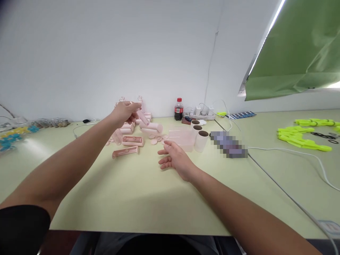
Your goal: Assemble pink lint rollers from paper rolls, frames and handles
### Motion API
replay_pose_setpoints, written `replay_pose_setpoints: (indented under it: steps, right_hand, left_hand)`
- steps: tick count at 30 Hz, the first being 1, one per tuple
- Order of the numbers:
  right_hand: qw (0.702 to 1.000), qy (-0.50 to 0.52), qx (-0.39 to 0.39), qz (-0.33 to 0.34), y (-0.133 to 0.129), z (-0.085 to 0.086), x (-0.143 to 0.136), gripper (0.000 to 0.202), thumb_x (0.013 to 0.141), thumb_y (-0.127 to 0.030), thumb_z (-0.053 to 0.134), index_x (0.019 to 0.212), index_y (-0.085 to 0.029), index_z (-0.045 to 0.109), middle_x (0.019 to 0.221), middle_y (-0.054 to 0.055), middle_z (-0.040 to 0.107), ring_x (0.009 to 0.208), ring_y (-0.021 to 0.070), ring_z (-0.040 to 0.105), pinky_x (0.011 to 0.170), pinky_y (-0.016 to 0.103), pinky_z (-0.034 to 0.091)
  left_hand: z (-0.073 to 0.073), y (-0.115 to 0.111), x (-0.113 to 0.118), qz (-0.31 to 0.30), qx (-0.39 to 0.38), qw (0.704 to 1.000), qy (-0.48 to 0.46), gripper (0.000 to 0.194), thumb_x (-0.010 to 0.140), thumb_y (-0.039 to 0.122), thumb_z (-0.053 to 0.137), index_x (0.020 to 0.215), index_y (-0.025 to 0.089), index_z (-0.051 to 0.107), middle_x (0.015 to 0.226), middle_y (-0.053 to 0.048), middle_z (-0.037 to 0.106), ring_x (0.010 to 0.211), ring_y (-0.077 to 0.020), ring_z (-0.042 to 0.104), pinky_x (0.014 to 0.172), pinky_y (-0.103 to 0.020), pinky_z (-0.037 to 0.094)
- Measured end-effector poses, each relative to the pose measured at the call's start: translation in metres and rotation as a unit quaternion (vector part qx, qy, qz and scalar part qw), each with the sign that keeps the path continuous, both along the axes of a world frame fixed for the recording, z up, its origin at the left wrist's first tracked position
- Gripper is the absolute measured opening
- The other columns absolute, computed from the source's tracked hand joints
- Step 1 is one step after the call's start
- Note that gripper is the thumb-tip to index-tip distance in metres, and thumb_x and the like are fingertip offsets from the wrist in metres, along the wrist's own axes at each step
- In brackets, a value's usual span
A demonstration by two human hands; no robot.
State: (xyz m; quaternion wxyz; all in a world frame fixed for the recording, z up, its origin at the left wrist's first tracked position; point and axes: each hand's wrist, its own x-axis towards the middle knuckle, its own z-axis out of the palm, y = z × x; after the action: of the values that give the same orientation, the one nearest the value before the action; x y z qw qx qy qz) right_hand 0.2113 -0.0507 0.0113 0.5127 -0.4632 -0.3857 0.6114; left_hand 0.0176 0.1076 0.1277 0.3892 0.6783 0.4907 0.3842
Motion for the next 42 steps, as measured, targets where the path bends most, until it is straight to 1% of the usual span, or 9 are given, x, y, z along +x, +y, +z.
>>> replay_pose_setpoints:
  steps: [4, 8, 13, 17, 24, 32, 36, 39, 42]
  right_hand:
    - [0.997, -0.062, 0.01, 0.045, -0.003, -0.009, -0.004, 0.042, 0.095, -0.042, 0.057, 0.131, -0.024, 0.048, 0.105, 0.008, 0.064, 0.072, 0.0156, 0.066, 0.067, 0.035, 0.06]
    - [0.992, -0.097, 0.032, 0.077, -0.004, -0.013, -0.006, 0.044, 0.093, -0.041, 0.059, 0.131, -0.022, 0.048, 0.104, 0.007, 0.063, 0.074, 0.0151, 0.066, 0.07, 0.034, 0.059]
    - [0.99, -0.103, 0.039, 0.084, -0.002, -0.016, -0.006, 0.044, 0.091, -0.042, 0.061, 0.129, -0.022, 0.05, 0.101, 0.006, 0.063, 0.075, 0.0151, 0.066, 0.07, 0.033, 0.058]
    - [0.989, -0.106, 0.041, 0.091, -0.002, -0.018, -0.007, 0.043, 0.091, -0.043, 0.062, 0.127, -0.022, 0.052, 0.1, 0.005, 0.063, 0.074, 0.0152, 0.066, 0.071, 0.034, 0.057]
    - [0.985, -0.128, 0.043, 0.103, 0.0, -0.022, -0.006, 0.041, 0.09, -0.044, 0.063, 0.124, -0.021, 0.055, 0.098, 0.005, 0.064, 0.075, 0.016, 0.066, 0.073, 0.035, 0.057]
    - [0.978, -0.164, 0.069, 0.105, 0.0, -0.027, -0.006, 0.037, 0.085, -0.041, 0.069, 0.115, -0.02, 0.063, 0.087, 0.003, 0.064, 0.074, 0.0174, 0.066, 0.071, 0.035, 0.056]
    - [0.963, -0.233, 0.099, 0.088, -0.002, -0.019, -0.007, 0.032, 0.083, -0.039, 0.067, 0.109, -0.019, 0.065, 0.08, 0.002, 0.065, 0.067, 0.0172, 0.063, 0.065, 0.034, 0.053]
    - [0.903, -0.37, 0.216, -0.02, 0.0, -0.003, 0.008, 0.018, 0.085, -0.038, 0.061, 0.09, -0.022, 0.067, 0.076, 0.004, 0.066, 0.068, 0.0198, 0.06, 0.065, 0.036, 0.049]
    - [0.775, -0.475, 0.327, -0.258, 0.006, 0.018, 0.042, 0.015, 0.083, -0.037, 0.06, 0.086, -0.023, 0.064, 0.089, 0.009, 0.066, 0.087, 0.0271, 0.059, 0.084, 0.046, 0.046]
  left_hand:
    - [-0.012, 0.052, 0.014, 0.081, 0.002, 0.996, 0.044, 0.025, 0.08, 0.038, 0.069, 0.077, 0.015, 0.058, 0.054, -0.003, 0.06, 0.042, -0.0108, 0.051, 0.043, -0.024, 0.036]
    - [-0.021, 0.084, 0.022, 0.12, -0.01, 0.99, 0.07, 0.025, 0.078, 0.034, 0.072, 0.078, 0.015, 0.057, 0.05, -0.003, 0.059, 0.044, -0.0129, 0.053, 0.047, -0.026, 0.037]
    - [-0.017, 0.109, 0.024, 0.127, -0.025, 0.986, 0.109, 0.025, 0.076, 0.032, 0.075, 0.078, 0.014, 0.058, 0.046, -0.003, 0.055, 0.043, -0.0136, 0.051, 0.049, -0.028, 0.036]
    - [-0.01, 0.114, 0.023, 0.136, -0.035, 0.98, 0.14, 0.029, 0.075, 0.034, 0.078, 0.077, 0.013, 0.059, 0.046, -0.004, 0.055, 0.045, -0.0144, 0.052, 0.049, -0.028, 0.035]
    - [0.002, 0.092, 0.013, 0.112, 0.012, 0.969, 0.221, 0.04, 0.077, 0.049, 0.075, 0.085, 0.012, 0.06, 0.062, -0.008, 0.064, 0.05, -0.0153, 0.056, 0.052, -0.028, 0.041]
    - [0.043, 0.039, -0.026, 0.051, 0.079, 0.92, 0.38, 0.026, 0.076, 0.042, 0.075, 0.087, 0.018, 0.072, 0.074, -0.009, 0.068, 0.059, -0.0181, 0.06, 0.053, -0.028, 0.039]
    - [0.047, 0.013, -0.041, 0.038, 0.078, 0.905, 0.417, 0.022, 0.073, 0.037, 0.076, 0.09, 0.022, 0.075, 0.079, -0.007, 0.069, 0.067, -0.0197, 0.062, 0.053, -0.027, 0.039]
    - [0.038, -0.008, -0.049, 0.037, 0.099, 0.905, 0.412, 0.017, 0.074, 0.035, 0.074, 0.085, 0.022, 0.076, 0.082, -0.007, 0.07, 0.067, -0.0193, 0.061, 0.052, -0.026, 0.038]
    - [0.021, -0.036, -0.057, 0.044, 0.116, 0.919, 0.373, 0.017, 0.078, 0.038, 0.067, 0.084, 0.023, 0.075, 0.073, -0.004, 0.066, 0.056, -0.0163, 0.053, 0.049, -0.027, 0.034]
